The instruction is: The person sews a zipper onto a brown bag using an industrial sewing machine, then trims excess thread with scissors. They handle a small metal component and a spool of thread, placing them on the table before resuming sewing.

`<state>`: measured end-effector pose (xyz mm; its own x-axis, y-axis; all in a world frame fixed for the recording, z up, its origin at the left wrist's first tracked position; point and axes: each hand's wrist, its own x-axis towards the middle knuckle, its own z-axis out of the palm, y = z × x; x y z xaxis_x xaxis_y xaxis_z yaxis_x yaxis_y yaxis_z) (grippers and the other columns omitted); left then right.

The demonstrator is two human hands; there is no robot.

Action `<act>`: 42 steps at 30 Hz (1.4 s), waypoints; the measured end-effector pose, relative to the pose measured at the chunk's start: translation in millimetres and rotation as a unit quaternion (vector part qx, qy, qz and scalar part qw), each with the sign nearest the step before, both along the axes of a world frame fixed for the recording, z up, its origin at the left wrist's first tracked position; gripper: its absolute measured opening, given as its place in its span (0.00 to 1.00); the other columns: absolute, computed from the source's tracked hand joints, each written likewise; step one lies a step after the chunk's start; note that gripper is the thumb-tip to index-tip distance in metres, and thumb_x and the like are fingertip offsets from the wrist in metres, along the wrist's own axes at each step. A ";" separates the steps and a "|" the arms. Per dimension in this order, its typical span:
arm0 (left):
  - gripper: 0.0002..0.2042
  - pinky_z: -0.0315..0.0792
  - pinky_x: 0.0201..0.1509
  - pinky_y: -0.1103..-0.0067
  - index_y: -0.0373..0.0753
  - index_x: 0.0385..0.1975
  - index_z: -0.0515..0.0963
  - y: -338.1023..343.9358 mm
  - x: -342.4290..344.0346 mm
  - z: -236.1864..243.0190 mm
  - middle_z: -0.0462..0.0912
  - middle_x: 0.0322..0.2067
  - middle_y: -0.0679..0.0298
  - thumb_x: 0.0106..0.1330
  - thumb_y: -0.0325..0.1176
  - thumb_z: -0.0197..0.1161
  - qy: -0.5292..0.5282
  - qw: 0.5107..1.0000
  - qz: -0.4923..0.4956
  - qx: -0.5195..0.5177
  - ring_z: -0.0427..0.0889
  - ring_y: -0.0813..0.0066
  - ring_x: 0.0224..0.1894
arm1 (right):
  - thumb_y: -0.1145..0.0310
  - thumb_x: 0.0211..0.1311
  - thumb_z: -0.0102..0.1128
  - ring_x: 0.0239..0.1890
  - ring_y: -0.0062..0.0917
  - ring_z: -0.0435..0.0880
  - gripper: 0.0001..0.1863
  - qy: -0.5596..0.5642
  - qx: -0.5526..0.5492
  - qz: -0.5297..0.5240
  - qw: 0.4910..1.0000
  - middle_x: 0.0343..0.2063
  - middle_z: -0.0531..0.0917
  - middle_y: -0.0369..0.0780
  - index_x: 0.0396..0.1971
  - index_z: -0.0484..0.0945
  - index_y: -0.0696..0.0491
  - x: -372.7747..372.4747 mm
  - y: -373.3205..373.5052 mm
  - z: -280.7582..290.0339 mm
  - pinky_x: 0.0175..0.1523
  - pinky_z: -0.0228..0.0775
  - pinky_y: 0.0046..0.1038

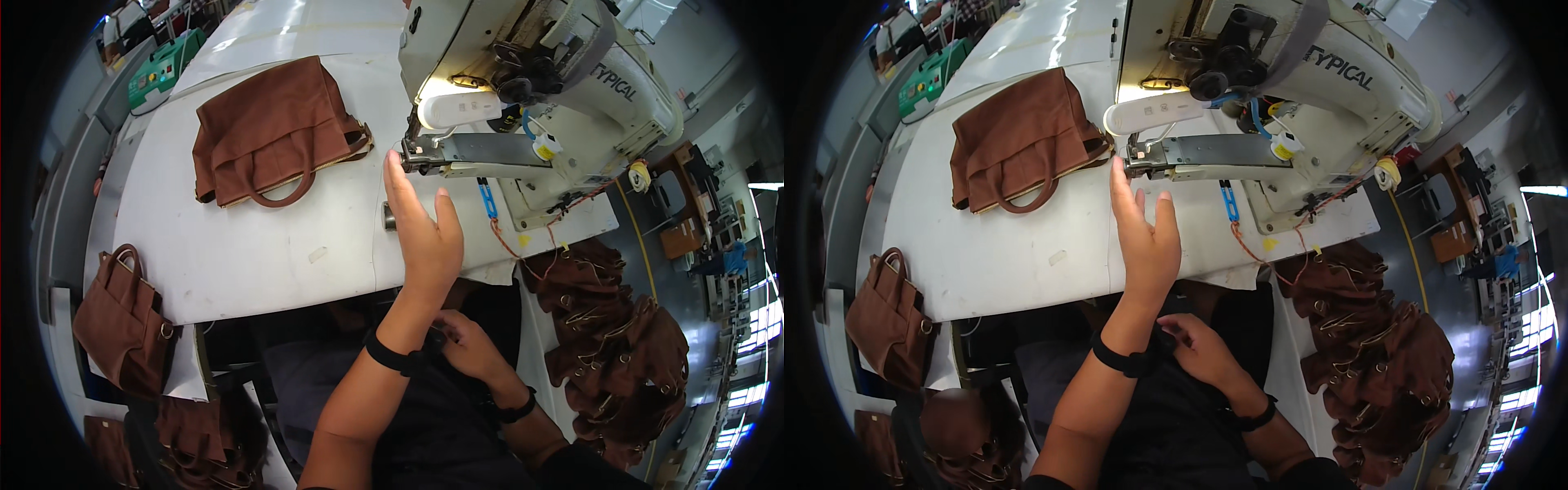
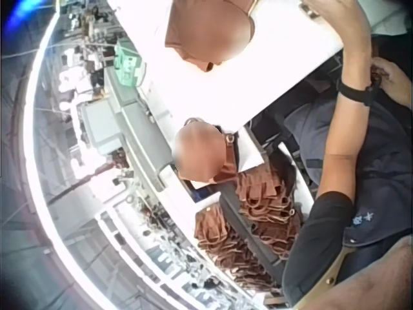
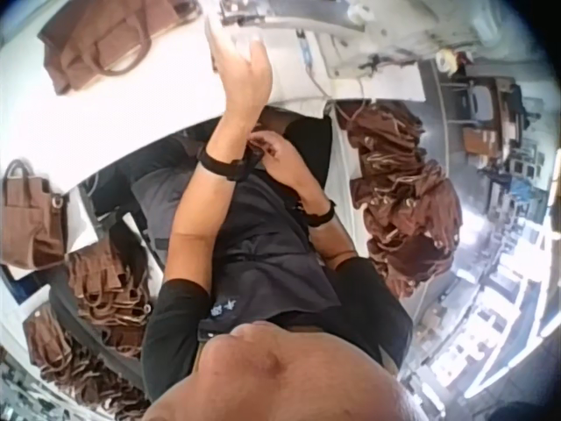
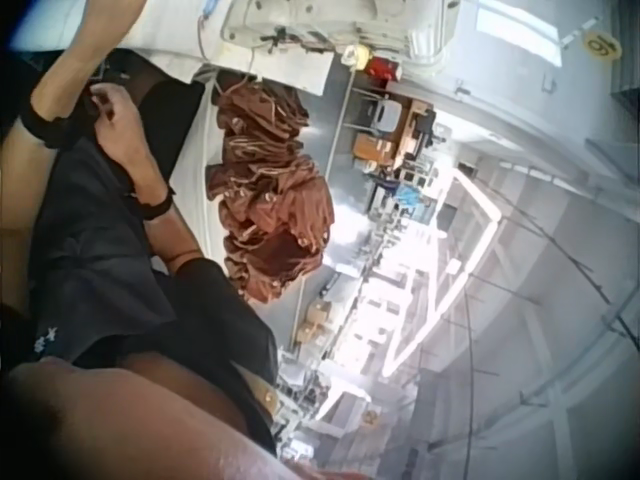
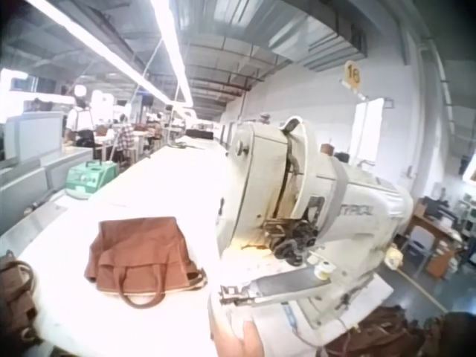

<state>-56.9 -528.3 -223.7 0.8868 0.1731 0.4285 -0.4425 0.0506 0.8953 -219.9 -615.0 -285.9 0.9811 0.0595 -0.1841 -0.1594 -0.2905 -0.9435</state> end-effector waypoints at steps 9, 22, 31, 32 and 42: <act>0.33 0.57 0.76 0.60 0.30 0.74 0.54 2.7 0.8 0.7 0.59 0.73 0.46 0.71 0.28 0.57 0.044 0.998 -0.023 -0.038 0.57 0.54 0.76 | 0.80 0.59 0.59 0.40 0.22 0.79 0.24 0.011 -0.061 0.034 0.998 0.47 0.81 0.40 0.58 0.77 0.55 -2.7 -2.1 -2.6 0.49 0.74 0.24; 0.21 0.70 0.66 0.67 0.38 0.64 0.73 28.2 -3.2 -0.8 0.63 0.70 0.49 0.70 0.26 0.58 0.064 0.997 -0.017 -0.031 0.71 0.60 0.66 | 0.70 0.70 0.63 0.45 0.26 0.86 0.17 0.052 -0.124 0.032 0.990 0.47 0.83 0.43 0.56 0.78 0.56 4.5 4.5 16.4 0.49 0.78 0.27; 0.11 0.76 0.41 0.77 0.40 0.46 0.84 85.1 61.1 18.9 0.71 0.65 0.52 0.65 0.30 0.66 -0.024 0.973 0.015 0.228 0.80 0.69 0.47 | 0.65 0.80 0.46 0.35 0.18 0.80 0.18 -0.355 -0.237 -0.151 0.892 0.35 0.82 0.38 0.46 0.82 0.63 39.8 -108.1 208.3 0.43 0.74 0.23; 0.10 0.76 0.41 0.77 0.39 0.45 0.85 83.5 65.8 21.2 0.72 0.65 0.52 0.64 0.30 0.66 -0.022 0.972 0.002 0.236 0.80 0.69 0.45 | 0.62 0.81 0.45 0.35 0.19 0.80 0.21 -0.401 -0.283 -0.194 0.850 0.35 0.82 0.37 0.47 0.82 0.63 51.9 -131.8 229.4 0.44 0.73 0.24; 0.04 0.73 0.35 0.79 0.34 0.34 0.82 85.8 67.7 27.7 0.81 0.49 0.57 0.65 0.28 0.65 0.016 0.991 -0.079 0.109 0.79 0.76 0.38 | 0.50 0.71 0.58 0.45 0.20 0.81 0.25 -0.300 -0.519 -0.282 0.749 0.41 0.86 0.38 0.50 0.84 0.58 205.5 -403.0 394.9 0.52 0.69 0.23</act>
